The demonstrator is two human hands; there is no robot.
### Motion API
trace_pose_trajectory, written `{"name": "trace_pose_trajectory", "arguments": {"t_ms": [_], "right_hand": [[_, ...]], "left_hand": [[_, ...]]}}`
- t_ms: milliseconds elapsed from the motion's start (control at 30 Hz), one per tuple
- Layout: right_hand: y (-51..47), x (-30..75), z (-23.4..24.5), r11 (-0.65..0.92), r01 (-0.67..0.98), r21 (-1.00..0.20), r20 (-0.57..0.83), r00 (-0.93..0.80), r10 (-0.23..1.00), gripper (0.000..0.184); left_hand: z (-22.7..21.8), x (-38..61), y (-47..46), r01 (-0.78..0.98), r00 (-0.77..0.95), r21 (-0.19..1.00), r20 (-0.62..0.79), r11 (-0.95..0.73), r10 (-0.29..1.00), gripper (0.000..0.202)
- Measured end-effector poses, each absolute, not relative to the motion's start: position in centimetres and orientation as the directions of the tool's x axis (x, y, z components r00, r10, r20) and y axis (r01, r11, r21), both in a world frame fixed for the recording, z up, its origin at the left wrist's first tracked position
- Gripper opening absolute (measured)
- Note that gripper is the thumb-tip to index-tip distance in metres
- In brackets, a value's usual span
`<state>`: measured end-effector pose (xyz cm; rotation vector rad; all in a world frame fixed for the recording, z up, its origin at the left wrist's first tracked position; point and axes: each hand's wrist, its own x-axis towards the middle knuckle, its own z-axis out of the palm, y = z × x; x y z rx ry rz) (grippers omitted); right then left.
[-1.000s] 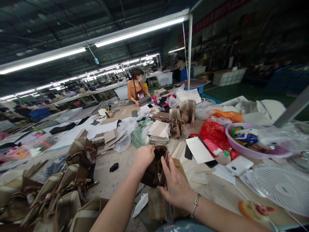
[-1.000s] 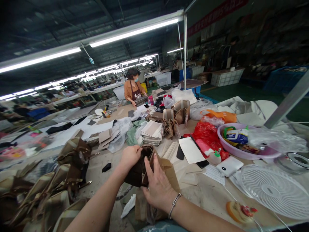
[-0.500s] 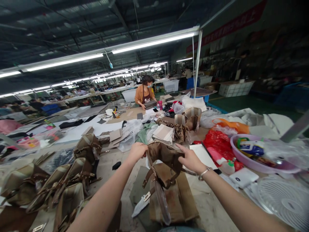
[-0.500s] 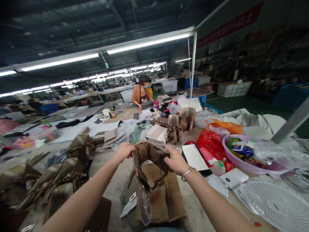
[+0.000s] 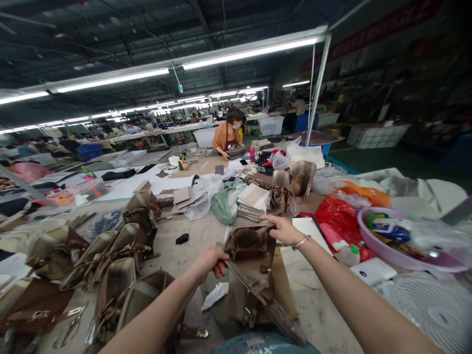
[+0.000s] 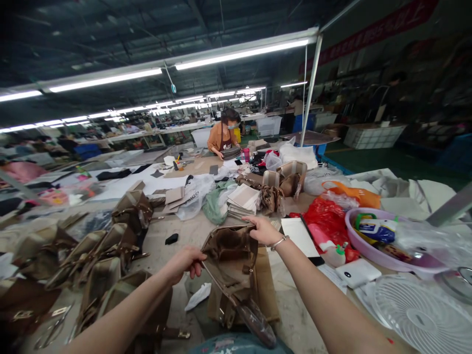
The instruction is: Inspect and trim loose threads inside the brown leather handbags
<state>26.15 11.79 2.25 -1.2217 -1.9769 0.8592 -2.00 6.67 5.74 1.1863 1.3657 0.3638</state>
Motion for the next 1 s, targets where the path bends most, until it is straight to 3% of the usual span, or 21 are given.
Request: {"name": "trace_pose_trajectory", "arguments": {"t_ms": [133, 233, 333, 400, 500, 633, 800, 1000], "right_hand": [[11.1, 25.7, 2.4, 0.394, 0.504, -0.769, 0.204, -0.390, 0.898, 0.060], [10.7, 25.2, 2.8, 0.414, 0.500, -0.760, 0.209, -0.416, 0.885, 0.060], [10.6, 24.6, 3.0, 0.443, 0.464, -0.767, 0.210, -0.471, 0.857, 0.057], [10.7, 24.3, 3.1, 0.453, 0.430, -0.781, 0.207, -0.506, 0.838, 0.053], [10.8, 24.1, 3.1, 0.428, 0.398, -0.811, 0.200, -0.499, 0.843, 0.042], [10.6, 24.4, 3.3, 0.418, 0.387, -0.822, 0.203, -0.487, 0.850, 0.029], [10.4, 25.0, 3.1, 0.423, 0.330, -0.844, 0.195, -0.545, 0.815, 0.031], [10.7, 24.8, 1.9, 0.375, 0.407, -0.833, 0.211, -0.393, 0.895, 0.030]], "left_hand": [[5.3, -3.2, 5.5, 0.482, 0.268, 0.773, -0.578, 0.412, 0.771, 0.026], [6.6, -4.1, 5.4, 0.742, 0.239, 0.642, -0.523, 0.194, 0.818, 0.033], [9.0, -3.7, 5.9, 0.896, 0.270, 0.392, -0.103, -0.210, 0.957, 0.030], [10.1, -2.6, 6.7, 0.854, 0.406, 0.287, 0.152, -0.433, 0.901, 0.032], [9.9, -0.3, 8.3, 0.728, 0.566, 0.257, 0.299, -0.636, 0.769, 0.030], [7.9, 2.1, 10.4, 0.648, 0.649, 0.258, 0.306, -0.717, 0.697, 0.025], [7.0, 2.9, 11.1, 0.667, 0.650, 0.240, 0.276, -0.706, 0.708, 0.013], [6.6, 2.5, 11.5, 0.679, 0.633, 0.265, 0.260, -0.684, 0.729, 0.014]]}}
